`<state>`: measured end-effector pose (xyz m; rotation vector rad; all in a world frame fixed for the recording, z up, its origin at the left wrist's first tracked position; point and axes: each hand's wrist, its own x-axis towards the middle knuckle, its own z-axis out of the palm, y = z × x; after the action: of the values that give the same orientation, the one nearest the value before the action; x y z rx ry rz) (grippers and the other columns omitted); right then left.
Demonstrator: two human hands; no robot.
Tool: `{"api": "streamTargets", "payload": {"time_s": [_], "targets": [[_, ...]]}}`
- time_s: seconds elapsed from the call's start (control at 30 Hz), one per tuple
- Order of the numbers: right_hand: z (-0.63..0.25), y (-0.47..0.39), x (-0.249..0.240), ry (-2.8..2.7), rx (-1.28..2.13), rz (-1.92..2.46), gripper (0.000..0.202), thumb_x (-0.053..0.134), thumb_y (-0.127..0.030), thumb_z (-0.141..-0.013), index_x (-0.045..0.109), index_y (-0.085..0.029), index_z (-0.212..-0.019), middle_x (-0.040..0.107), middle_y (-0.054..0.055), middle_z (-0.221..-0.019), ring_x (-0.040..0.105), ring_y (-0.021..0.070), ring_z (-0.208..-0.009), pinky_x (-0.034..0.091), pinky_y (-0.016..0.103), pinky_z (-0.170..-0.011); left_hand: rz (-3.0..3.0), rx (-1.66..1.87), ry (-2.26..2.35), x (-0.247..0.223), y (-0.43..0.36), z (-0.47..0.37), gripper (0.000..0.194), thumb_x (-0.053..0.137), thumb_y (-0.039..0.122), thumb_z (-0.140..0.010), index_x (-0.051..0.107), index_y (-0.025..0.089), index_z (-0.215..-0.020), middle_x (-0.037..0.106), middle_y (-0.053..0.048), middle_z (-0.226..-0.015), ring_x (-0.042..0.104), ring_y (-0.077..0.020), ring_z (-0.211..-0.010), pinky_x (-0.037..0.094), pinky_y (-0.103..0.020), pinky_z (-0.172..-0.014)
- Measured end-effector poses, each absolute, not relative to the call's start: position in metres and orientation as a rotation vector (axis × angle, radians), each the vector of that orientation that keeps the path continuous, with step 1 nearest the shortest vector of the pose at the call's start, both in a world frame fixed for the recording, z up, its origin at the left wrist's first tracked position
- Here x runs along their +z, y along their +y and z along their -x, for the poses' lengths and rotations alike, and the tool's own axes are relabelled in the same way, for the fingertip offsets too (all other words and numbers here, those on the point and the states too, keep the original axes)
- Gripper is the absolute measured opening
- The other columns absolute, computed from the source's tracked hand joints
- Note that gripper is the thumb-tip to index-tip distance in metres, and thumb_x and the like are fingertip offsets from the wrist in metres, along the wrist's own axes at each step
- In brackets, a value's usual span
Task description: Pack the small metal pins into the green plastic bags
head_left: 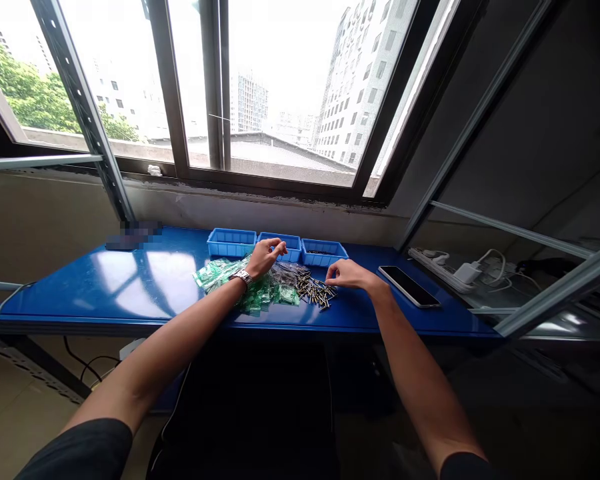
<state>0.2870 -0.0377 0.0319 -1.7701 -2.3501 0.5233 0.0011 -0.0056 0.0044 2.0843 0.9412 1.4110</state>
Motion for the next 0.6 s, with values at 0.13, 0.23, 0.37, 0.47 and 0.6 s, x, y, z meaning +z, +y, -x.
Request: {"api": "streamTargets", "payload": {"time_s": [0.13,0.23,0.37,0.47,0.6], "targets": [[-0.279,-0.036,0.031,-2.352,0.523,1.829,0.009,0.076,-0.027,-0.069,0.077,-0.019,-0.070,0.074,0.008,-0.074,0.064,0.0178,-0.062,0.040,0.026,-0.052,-2.083,1.411,0.941,0.005,-0.006,-0.001,0.046,0.050,0.049,-0.099,0.070,0.017,-0.074,0.075,-0.008,-0.081,0.069,-0.0218,-0.076,0.051,-0.031,-0.067],[-0.274,-0.035,0.030,-2.352,0.521,1.853,0.010,0.077,-0.026,-0.067,0.074,-0.018,-0.063,0.071,0.008,-0.068,0.061,0.0171,-0.057,0.037,0.026,-0.050,-2.082,1.412,0.938,0.004,-0.005,-0.001,0.046,0.050,0.049,-0.099,0.070,0.017,-0.074,0.075,-0.008,-0.080,0.069,-0.0217,-0.076,0.051,-0.031,-0.067],[-0.273,-0.032,0.029,-2.363,0.548,1.845,0.021,0.074,-0.029,-0.066,0.064,-0.018,-0.052,0.062,0.005,-0.055,0.053,0.0151,-0.050,0.032,0.027,-0.047,-2.085,1.413,0.938,0.003,-0.004,-0.001,0.045,0.050,0.047,-0.099,0.070,0.016,-0.074,0.075,-0.008,-0.080,0.069,-0.0213,-0.075,0.051,-0.031,-0.067],[-0.275,-0.030,0.031,-2.358,0.569,1.786,0.022,0.069,-0.030,-0.068,0.060,-0.018,-0.051,0.059,0.004,-0.053,0.048,0.0140,-0.048,0.030,0.027,-0.047,-2.089,1.413,0.937,0.003,-0.004,-0.001,0.043,0.050,0.045,-0.099,0.070,0.016,-0.074,0.075,-0.008,-0.080,0.070,-0.0215,-0.076,0.051,-0.031,-0.069],[-0.269,-0.030,0.042,-2.317,0.556,1.621,0.015,0.064,-0.030,-0.070,0.064,-0.017,-0.062,0.064,0.004,-0.065,0.051,0.0150,-0.058,0.033,0.027,-0.052,-2.094,1.414,0.944,0.002,-0.003,-0.001,0.043,0.050,0.045,-0.099,0.071,0.017,-0.074,0.075,-0.008,-0.079,0.069,-0.0218,-0.075,0.051,-0.032,-0.069]]}}
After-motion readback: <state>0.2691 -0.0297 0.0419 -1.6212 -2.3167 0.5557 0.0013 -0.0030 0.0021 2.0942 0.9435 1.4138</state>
